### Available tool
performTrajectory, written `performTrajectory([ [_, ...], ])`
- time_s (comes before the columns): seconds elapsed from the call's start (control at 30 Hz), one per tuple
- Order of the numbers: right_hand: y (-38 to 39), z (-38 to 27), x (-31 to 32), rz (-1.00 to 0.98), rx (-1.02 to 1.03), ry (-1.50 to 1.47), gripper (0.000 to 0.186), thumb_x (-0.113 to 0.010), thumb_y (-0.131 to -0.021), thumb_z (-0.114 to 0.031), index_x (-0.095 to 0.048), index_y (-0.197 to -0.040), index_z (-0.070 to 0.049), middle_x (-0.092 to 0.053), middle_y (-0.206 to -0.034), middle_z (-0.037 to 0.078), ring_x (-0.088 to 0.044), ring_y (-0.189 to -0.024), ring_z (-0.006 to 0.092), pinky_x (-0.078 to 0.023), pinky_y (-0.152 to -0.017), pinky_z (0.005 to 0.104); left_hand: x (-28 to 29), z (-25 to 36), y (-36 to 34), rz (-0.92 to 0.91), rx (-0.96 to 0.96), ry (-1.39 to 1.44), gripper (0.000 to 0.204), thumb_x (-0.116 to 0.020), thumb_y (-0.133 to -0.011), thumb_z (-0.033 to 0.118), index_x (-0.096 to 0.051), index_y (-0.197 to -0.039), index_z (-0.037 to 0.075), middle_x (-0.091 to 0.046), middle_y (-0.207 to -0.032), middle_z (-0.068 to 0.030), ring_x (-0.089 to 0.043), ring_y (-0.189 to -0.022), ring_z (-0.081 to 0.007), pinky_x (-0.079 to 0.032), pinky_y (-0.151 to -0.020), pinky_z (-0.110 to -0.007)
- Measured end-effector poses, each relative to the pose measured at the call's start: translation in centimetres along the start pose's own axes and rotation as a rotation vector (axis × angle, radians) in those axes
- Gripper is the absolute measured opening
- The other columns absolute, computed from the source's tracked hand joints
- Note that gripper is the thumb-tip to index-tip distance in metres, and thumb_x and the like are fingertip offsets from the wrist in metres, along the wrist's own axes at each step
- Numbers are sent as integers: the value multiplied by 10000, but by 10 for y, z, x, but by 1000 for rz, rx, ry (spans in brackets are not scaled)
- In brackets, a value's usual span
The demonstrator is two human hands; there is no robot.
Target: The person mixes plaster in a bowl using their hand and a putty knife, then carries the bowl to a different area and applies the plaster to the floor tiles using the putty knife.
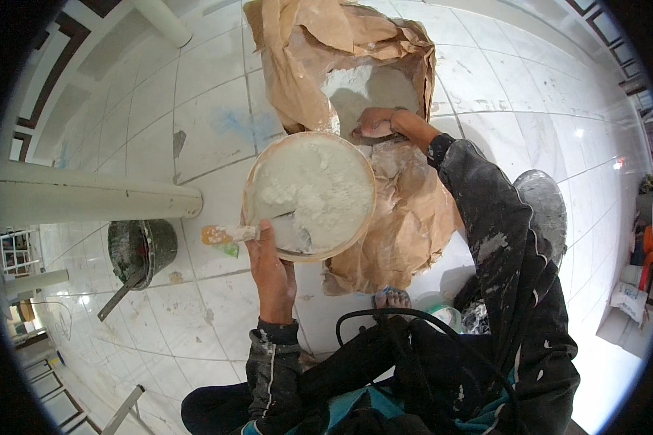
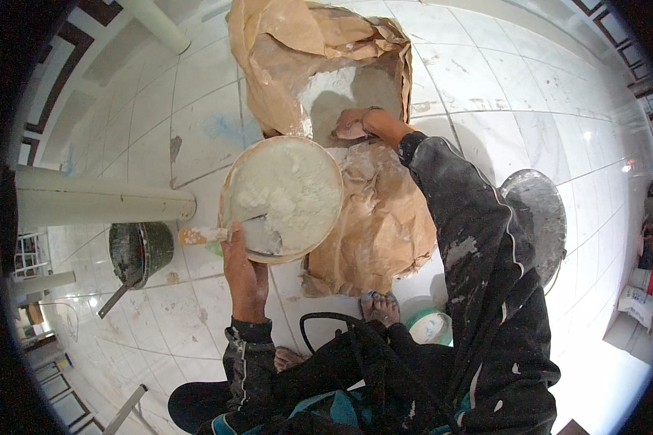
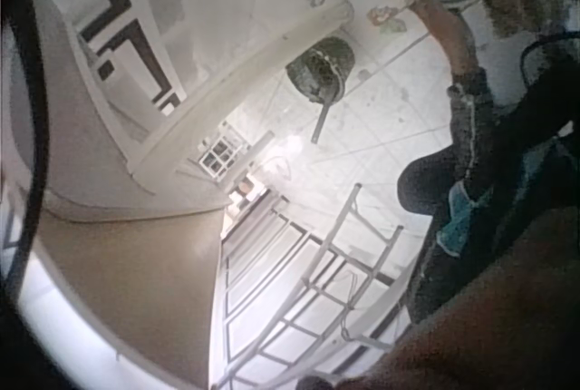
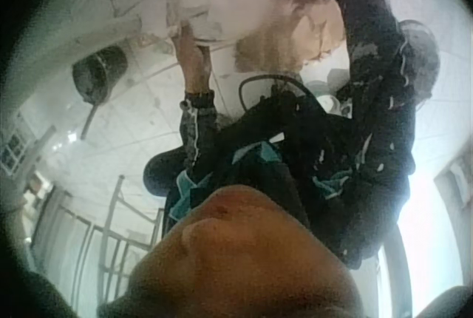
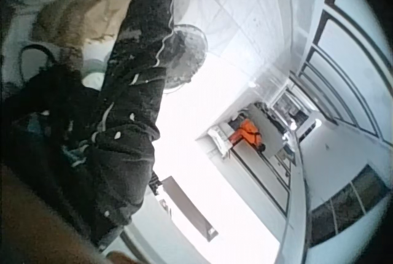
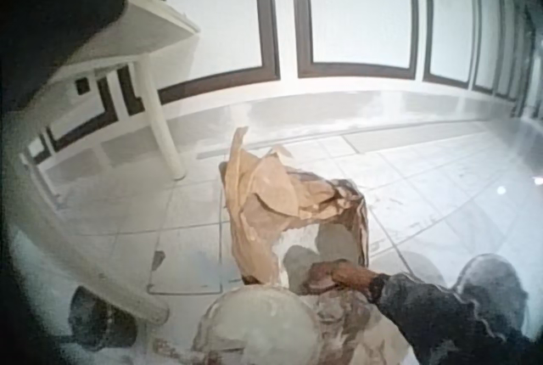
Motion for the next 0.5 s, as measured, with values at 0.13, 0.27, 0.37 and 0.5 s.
performTrajectory([
  [0.13, 29, 34, 27, 47, -56, 240, 285, -508, -851, -224, -600, -1026, -18, -613, -898, 198, -579, -768, 324, -463, -709, 382, -19, -8, 1, -46, 43, 34, 497, -508, -947, 243, -289, -1368, 94, -461, -1278, -91, -478, -1165, -219, -438, -958, -375],
  [0.27, 41, -14, 49, 56, 227, 452, 291, -477, -877, -219, -603, -1067, -39, -614, -870, 191, -607, -817, 333, -472, -702, 400, -12, -3, 1, -21, 26, 26, 485, -498, -951, 240, -291, -1360, 80, -460, -1279, -96, -478, -1165, -222, -440, -956, -376],
  [0.37, 53, 13, 60, 120, -153, -177, 307, -507, -872, -268, -628, -1049, -48, -632, -877, 176, -591, -767, 329, -464, -651, 376, -19, -5, 3, -7, 66, 18, 470, -488, -955, 236, -295, -1351, 71, -454, -1286, -105, -477, -1167, -223, -441, -956, -375],
  [0.5, 72, -38, 104, 89, -347, -162, 350, -521, -862, -321, -652, -984, -20, -647, -803, 127, -547, -654, 224, -432, -595, 341, -12, -8, 0, -20, 42, 15, 488, -485, -956, 234, -279, -1366, 70, -442, -1297, -112, -471, -1177, -223, -436, -963, -375],
])
Point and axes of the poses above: each hand's wrist, its own y-axis away from the middle knuckle, its own x-axis out of the back of the hand, z = x × y, the point moved 4 cm from there along -y, towards the middle knuckle
